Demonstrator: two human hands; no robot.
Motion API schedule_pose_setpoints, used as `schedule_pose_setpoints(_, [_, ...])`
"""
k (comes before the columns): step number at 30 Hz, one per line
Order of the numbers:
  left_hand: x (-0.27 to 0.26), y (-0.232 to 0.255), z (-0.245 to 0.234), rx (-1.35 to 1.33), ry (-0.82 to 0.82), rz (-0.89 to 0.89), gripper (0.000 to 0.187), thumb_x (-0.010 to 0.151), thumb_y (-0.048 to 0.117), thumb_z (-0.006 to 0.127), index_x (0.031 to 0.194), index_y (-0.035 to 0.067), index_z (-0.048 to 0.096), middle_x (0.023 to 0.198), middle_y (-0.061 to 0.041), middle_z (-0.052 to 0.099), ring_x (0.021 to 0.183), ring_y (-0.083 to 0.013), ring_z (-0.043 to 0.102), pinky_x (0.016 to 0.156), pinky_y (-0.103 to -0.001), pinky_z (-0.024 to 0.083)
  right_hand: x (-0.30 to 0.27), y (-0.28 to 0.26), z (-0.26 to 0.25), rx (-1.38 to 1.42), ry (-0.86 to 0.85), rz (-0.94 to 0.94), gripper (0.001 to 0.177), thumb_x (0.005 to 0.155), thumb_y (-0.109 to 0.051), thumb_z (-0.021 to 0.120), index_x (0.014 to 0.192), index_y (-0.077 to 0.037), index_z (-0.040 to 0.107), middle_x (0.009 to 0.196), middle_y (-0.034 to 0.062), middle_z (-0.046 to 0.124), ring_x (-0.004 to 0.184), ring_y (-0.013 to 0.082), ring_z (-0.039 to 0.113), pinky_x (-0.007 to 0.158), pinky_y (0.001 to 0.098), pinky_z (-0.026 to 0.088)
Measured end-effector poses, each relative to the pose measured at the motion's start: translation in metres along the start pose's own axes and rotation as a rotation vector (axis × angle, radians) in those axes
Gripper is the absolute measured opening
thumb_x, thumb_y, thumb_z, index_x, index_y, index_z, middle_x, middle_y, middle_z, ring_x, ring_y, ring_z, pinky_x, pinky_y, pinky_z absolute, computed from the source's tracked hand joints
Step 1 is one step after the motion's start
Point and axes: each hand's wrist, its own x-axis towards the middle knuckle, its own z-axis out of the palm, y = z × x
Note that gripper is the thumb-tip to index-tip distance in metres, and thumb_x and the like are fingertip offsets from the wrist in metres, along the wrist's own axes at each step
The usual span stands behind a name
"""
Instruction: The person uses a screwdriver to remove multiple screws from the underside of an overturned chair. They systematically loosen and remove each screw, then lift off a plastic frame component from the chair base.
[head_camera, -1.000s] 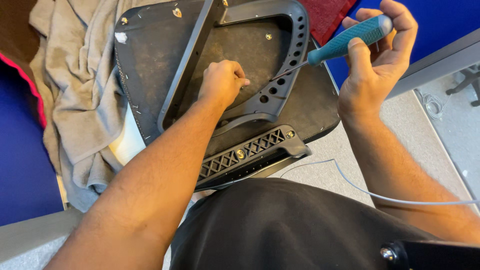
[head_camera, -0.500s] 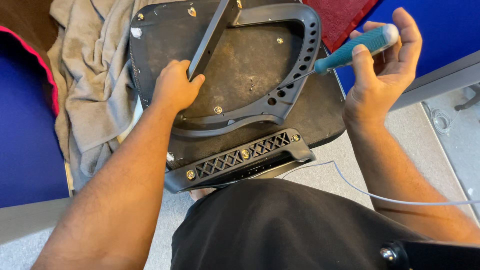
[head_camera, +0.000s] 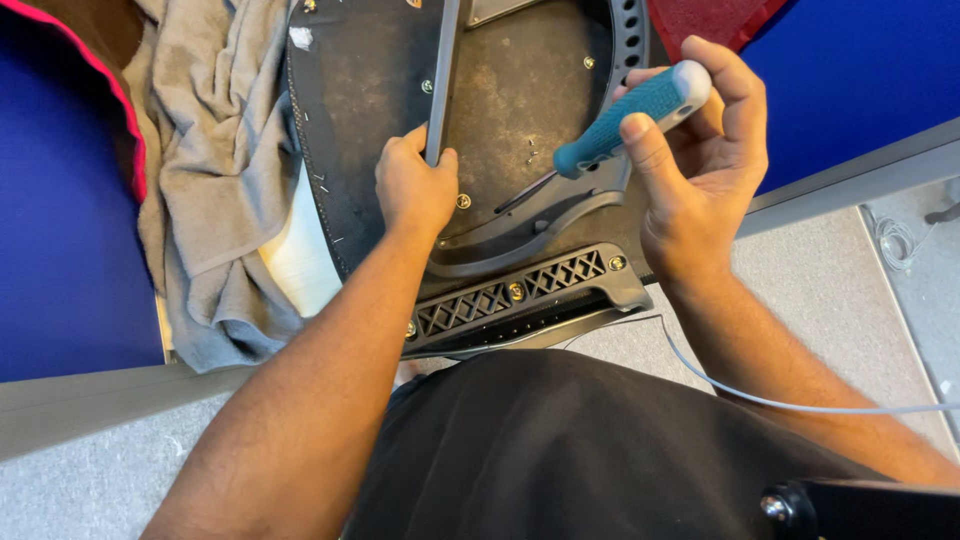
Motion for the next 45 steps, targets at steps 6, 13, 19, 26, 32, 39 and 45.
schedule_pose_setpoints(6, [-0.012, -0.001, 0.008, -0.100, -0.029, -0.026, 0.046, 0.086, 0.016, 0.074, 0.132, 0.018, 0.069, 0.112, -0.011, 0.064, 0.106, -0.0278, 0.066, 0.096, -0.041, 0.053, -0.011, 0.000, 0.020, -0.029, 0.000, 0.030, 0.051, 0.107, -0.004, 0.073, 0.148, -0.007, 0.043, 0.128, 0.0130, 0.066, 0.118, 0.0163, 0.067, 0.109, 0.0321, 0.058])
schedule_pose_setpoints(13, [-0.027, -0.001, 0.017, -0.185, -0.047, -0.060, 0.054, 0.088, 0.012, 0.071, 0.141, 0.013, 0.061, 0.123, -0.007, 0.059, 0.114, -0.0218, 0.061, 0.099, -0.035, 0.051, -0.018, -0.002, 0.025, -0.077, 0.057, 0.037, 0.048, 0.111, -0.006, 0.075, 0.148, -0.009, 0.043, 0.131, 0.0144, 0.067, 0.118, 0.0166, 0.065, 0.107, 0.0314, 0.056])
schedule_pose_setpoints(19, [-0.026, -0.012, 0.013, -0.295, -0.105, 0.058, 0.054, 0.095, 0.017, 0.066, 0.146, 0.007, 0.053, 0.132, -0.011, 0.057, 0.116, -0.0223, 0.064, 0.100, -0.034, 0.052, -0.029, -0.007, 0.032, -0.036, 0.010, 0.047, 0.052, 0.107, -0.013, 0.075, 0.147, -0.011, 0.041, 0.128, 0.0123, 0.066, 0.117, 0.0203, 0.071, 0.107, 0.0355, 0.062])
schedule_pose_setpoints(26, [-0.032, -0.018, 0.004, -0.227, -0.121, 0.193, 0.056, 0.102, 0.026, 0.056, 0.152, 0.003, 0.045, 0.147, -0.018, 0.055, 0.132, -0.0317, 0.058, 0.110, -0.041, 0.046, -0.049, -0.002, 0.044, 0.019, -0.100, 0.055, 0.048, 0.111, -0.007, 0.075, 0.147, -0.009, 0.043, 0.134, 0.0145, 0.066, 0.126, 0.0220, 0.069, 0.114, 0.0378, 0.060])
schedule_pose_setpoints(32, [-0.033, -0.011, -0.001, -0.203, -0.141, 0.164, 0.056, 0.102, 0.026, 0.055, 0.152, 0.004, 0.045, 0.143, -0.016, 0.057, 0.130, -0.0303, 0.059, 0.110, -0.041, 0.046, -0.053, 0.001, 0.046, 0.018, -0.121, 0.032, 0.049, 0.110, -0.004, 0.075, 0.146, -0.009, 0.043, 0.134, 0.0142, 0.065, 0.126, 0.0197, 0.066, 0.112, 0.0354, 0.059])
schedule_pose_setpoints(39, [-0.033, -0.012, 0.000, -0.196, -0.170, 0.147, 0.058, 0.102, 0.028, 0.053, 0.153, 0.003, 0.042, 0.145, -0.015, 0.053, 0.132, -0.0296, 0.055, 0.110, -0.042, 0.043, -0.066, -0.006, 0.055, -0.131, -0.070, -0.007, 0.051, 0.107, -0.007, 0.079, 0.144, -0.010, 0.043, 0.132, 0.0113, 0.065, 0.124, 0.0173, 0.067, 0.109, 0.0333, 0.061])
schedule_pose_setpoints(45, [-0.031, -0.019, -0.001, -0.210, -0.188, 0.243, 0.060, 0.104, 0.029, 0.052, 0.154, -0.001, 0.039, 0.148, -0.019, 0.050, 0.135, -0.0331, 0.053, 0.113, -0.044, 0.043, -0.075, -0.013, 0.075, -0.320, 0.050, -0.043, 0.058, 0.101, -0.010, 0.085, 0.140, -0.010, 0.043, 0.128, 0.0087, 0.064, 0.117, 0.0137, 0.066, 0.103, 0.0301, 0.062])
